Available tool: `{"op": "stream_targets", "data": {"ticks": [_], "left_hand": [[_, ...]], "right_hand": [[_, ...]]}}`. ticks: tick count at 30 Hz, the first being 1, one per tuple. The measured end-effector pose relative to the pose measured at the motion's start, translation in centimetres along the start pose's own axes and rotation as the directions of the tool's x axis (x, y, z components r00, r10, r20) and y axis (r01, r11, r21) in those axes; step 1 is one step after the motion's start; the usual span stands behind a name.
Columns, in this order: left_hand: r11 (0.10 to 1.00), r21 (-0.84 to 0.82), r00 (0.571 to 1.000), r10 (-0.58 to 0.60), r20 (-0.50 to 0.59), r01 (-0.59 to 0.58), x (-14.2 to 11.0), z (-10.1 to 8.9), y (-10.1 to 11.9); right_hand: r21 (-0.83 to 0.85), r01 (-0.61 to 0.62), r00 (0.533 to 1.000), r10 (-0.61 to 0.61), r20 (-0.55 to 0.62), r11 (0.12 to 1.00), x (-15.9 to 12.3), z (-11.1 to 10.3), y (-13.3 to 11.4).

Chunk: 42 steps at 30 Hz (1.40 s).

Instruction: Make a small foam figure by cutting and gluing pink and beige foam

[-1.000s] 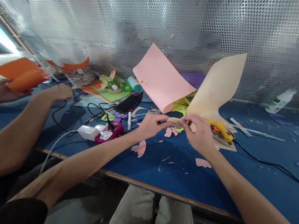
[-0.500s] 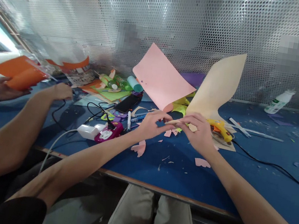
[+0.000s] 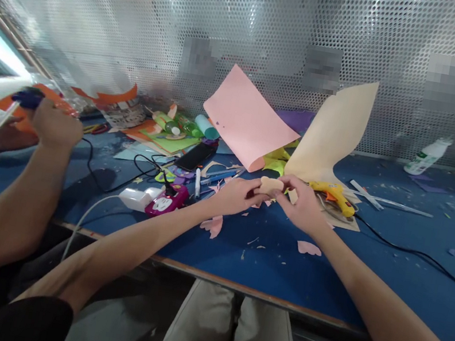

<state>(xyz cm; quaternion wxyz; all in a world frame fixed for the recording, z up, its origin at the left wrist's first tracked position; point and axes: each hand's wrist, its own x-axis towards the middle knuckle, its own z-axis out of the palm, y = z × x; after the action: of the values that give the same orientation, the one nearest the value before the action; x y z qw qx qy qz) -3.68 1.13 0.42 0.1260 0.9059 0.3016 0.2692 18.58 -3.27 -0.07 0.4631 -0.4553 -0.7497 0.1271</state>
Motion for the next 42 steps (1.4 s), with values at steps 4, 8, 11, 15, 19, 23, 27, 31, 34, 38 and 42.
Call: {"op": "stream_targets", "data": {"ticks": [4, 8, 11, 15, 19, 23, 27, 31, 34, 38, 42], "left_hand": [[0.999, 0.035, 0.997, 0.001, -0.079, 0.002, -0.1, -0.3, 0.3], [0.999, 0.029, 0.995, 0.036, -0.093, -0.033, -0.2, -0.7, 0.7], [0.999, 0.03, 0.993, 0.041, -0.107, -0.038, -0.2, -1.0, 0.8], [1.0, -0.015, 0.992, 0.021, -0.127, -0.023, -0.2, -1.1, 0.8], [0.979, -0.196, 0.993, -0.071, -0.098, 0.051, -0.2, -0.8, 0.9], [0.948, -0.299, 0.993, -0.117, -0.004, 0.11, -0.1, -0.4, 0.8], [0.985, -0.15, 0.995, -0.097, -0.037, 0.09, -0.1, -0.4, 0.5], [0.997, 0.033, 0.996, -0.066, -0.055, 0.068, -0.1, -0.6, 0.2], [0.995, 0.083, 0.998, -0.054, -0.037, 0.057, -0.1, -0.7, 0.3], [0.991, 0.115, 0.998, -0.06, -0.025, 0.063, -0.2, -1.0, 0.6], [0.994, 0.097, 0.999, -0.046, 0.004, 0.046, -0.2, -1.2, 0.8]], "right_hand": [[-0.094, 0.084, 0.996, -0.085, -0.012, 0.992, 0.0, -0.2, -0.5], [-0.154, 0.102, 0.994, -0.108, -0.031, 0.983, 0.3, -0.4, -0.2], [-0.147, 0.096, 0.995, -0.095, 0.015, 0.984, 0.5, -0.9, 0.1], [-0.103, 0.052, 0.999, -0.05, 0.018, 0.993, 0.4, -1.0, 0.1], [0.056, -0.042, 0.997, 0.046, -0.064, 0.998, 0.3, -0.2, 0.1], [0.161, -0.089, 0.99, 0.105, -0.093, 0.983, 0.3, 0.4, 0.5], [0.106, -0.103, 0.992, 0.11, -0.058, 0.989, 0.3, 0.4, 0.6], [0.01, -0.001, 0.999, 0.002, -0.048, 1.0, 0.4, 0.1, 0.3], [-0.033, 0.063, 0.998, -0.064, -0.03, 0.997, 0.5, 0.1, 0.2], [-0.029, 0.059, 0.998, -0.059, -0.021, 0.998, 0.4, 0.1, 0.0], [-0.033, 0.06, 0.997, -0.062, -0.044, 0.998, 0.2, 0.1, -0.2]]}}
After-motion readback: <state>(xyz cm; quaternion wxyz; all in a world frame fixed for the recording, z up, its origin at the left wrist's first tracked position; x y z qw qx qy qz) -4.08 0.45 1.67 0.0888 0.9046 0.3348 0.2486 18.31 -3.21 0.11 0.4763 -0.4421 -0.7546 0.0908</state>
